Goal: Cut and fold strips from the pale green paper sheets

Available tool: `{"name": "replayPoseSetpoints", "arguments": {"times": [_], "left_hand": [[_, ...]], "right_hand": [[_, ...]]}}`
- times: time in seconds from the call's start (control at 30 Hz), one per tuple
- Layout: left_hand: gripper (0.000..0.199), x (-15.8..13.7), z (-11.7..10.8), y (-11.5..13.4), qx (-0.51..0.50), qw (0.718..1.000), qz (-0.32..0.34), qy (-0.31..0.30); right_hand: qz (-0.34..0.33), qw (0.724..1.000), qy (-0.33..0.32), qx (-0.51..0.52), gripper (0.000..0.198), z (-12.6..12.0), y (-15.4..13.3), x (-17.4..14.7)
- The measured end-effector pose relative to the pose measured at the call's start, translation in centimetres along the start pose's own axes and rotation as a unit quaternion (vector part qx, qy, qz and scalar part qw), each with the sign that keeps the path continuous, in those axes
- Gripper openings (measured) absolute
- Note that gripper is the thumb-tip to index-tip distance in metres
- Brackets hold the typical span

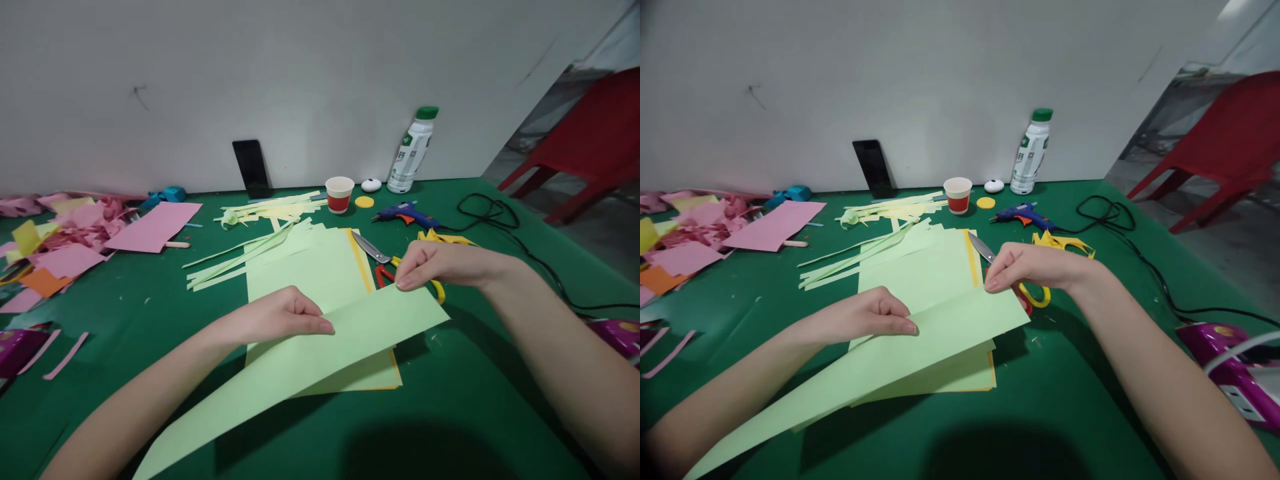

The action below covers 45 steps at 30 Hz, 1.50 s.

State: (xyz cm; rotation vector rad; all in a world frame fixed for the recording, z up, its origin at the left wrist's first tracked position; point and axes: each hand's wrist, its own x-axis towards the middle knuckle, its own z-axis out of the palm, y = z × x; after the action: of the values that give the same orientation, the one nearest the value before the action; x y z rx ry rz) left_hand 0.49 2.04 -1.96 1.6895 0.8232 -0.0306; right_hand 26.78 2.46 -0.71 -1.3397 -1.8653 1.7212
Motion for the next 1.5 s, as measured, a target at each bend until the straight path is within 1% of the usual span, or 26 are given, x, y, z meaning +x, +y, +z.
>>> {"name": "replayPoseSetpoints", "arguments": {"times": [0.07, 0.2, 0.27, 0.33, 0.37, 0.4, 0.47, 0.57, 0.67, 0.77, 0.87, 0.93, 1.1, 1.23, 1.3, 1.37, 1.5], "left_hand": [[0.040, -0.1, -0.1, 0.0, 0.009, 1.000, 0.001, -0.001], [0.041, -0.2, -0.1, 0.0, 0.025, 1.000, 0.009, -0.010], [0.041, -0.2, 0.0, 0.0, 0.038, 0.999, 0.002, -0.019], [0.042, -0.1, 0.1, -0.1, 0.052, 0.998, -0.006, -0.027], [0.042, -0.1, 0.2, -0.1, 0.058, 0.998, -0.008, -0.029], [0.042, 0.0, 0.3, -0.2, 0.061, 0.998, -0.010, -0.029], [0.041, 0.1, 0.5, -0.3, 0.057, 0.998, -0.015, -0.028], [0.043, 0.3, 1.0, -0.5, 0.041, 0.998, -0.022, -0.034], [0.044, 0.3, 1.4, -0.4, 0.035, 0.998, -0.026, -0.044], [0.044, 0.1, 1.3, -0.1, 0.040, 0.997, -0.020, -0.057], [0.042, -0.3, 0.6, 0.1, 0.048, 0.995, -0.006, -0.082], [0.040, -0.6, 0.1, 0.1, 0.050, 0.995, 0.002, -0.089], [0.041, -1.3, -1.0, -0.1, 0.048, 0.994, 0.024, -0.092], [0.039, -1.4, -1.3, -0.2, 0.070, 0.993, 0.034, -0.088], [0.038, -1.3, -1.3, -0.2, 0.086, 0.992, 0.033, -0.083], [0.037, -1.2, -1.0, -0.1, 0.105, 0.991, 0.025, -0.080], [0.035, -1.0, -0.1, 0.2, 0.123, 0.990, 0.011, -0.071]], "right_hand": [[-0.006, 1.000, 0.027, -0.013, 0.025, -0.2, 0.0, -0.5], [-0.016, 0.997, 0.048, -0.062, 0.028, -0.5, 0.1, -0.7], [-0.009, 0.994, 0.017, -0.109, 0.028, -0.5, 0.1, -0.3], [-0.006, 0.983, -0.007, -0.183, 0.024, -0.1, -0.2, 0.1], [-0.008, 0.975, -0.006, -0.221, 0.022, 0.4, -0.4, 0.3], [-0.017, 0.968, 0.011, -0.251, 0.021, 1.1, -0.7, 0.4], [-0.036, 0.957, 0.045, -0.285, 0.026, 2.8, -1.4, 0.5], [-0.070, 0.954, 0.036, -0.289, 0.026, 5.6, -2.1, 0.4], [-0.078, 0.958, 0.020, -0.276, 0.024, 7.2, -2.2, 0.4], [-0.083, 0.962, -0.009, -0.260, 0.025, 6.7, -2.1, 0.4], [-0.080, 0.962, -0.028, -0.261, 0.025, 5.0, -2.0, 0.1], [-0.068, 0.960, -0.034, -0.270, 0.026, 3.5, -1.8, 0.0], [-0.020, 0.964, -0.025, -0.263, 0.032, 0.4, -0.9, -0.4], [0.011, 0.962, -0.003, -0.273, 0.035, -0.9, -0.4, -0.6], [0.011, 0.958, -0.001, -0.286, 0.034, -0.9, -0.4, -0.4], [0.000, 0.955, -0.005, -0.296, 0.030, -0.1, -0.7, 0.0], [-0.039, 0.963, -0.032, -0.266, 0.026, 3.1, -1.6, 0.7]]}}
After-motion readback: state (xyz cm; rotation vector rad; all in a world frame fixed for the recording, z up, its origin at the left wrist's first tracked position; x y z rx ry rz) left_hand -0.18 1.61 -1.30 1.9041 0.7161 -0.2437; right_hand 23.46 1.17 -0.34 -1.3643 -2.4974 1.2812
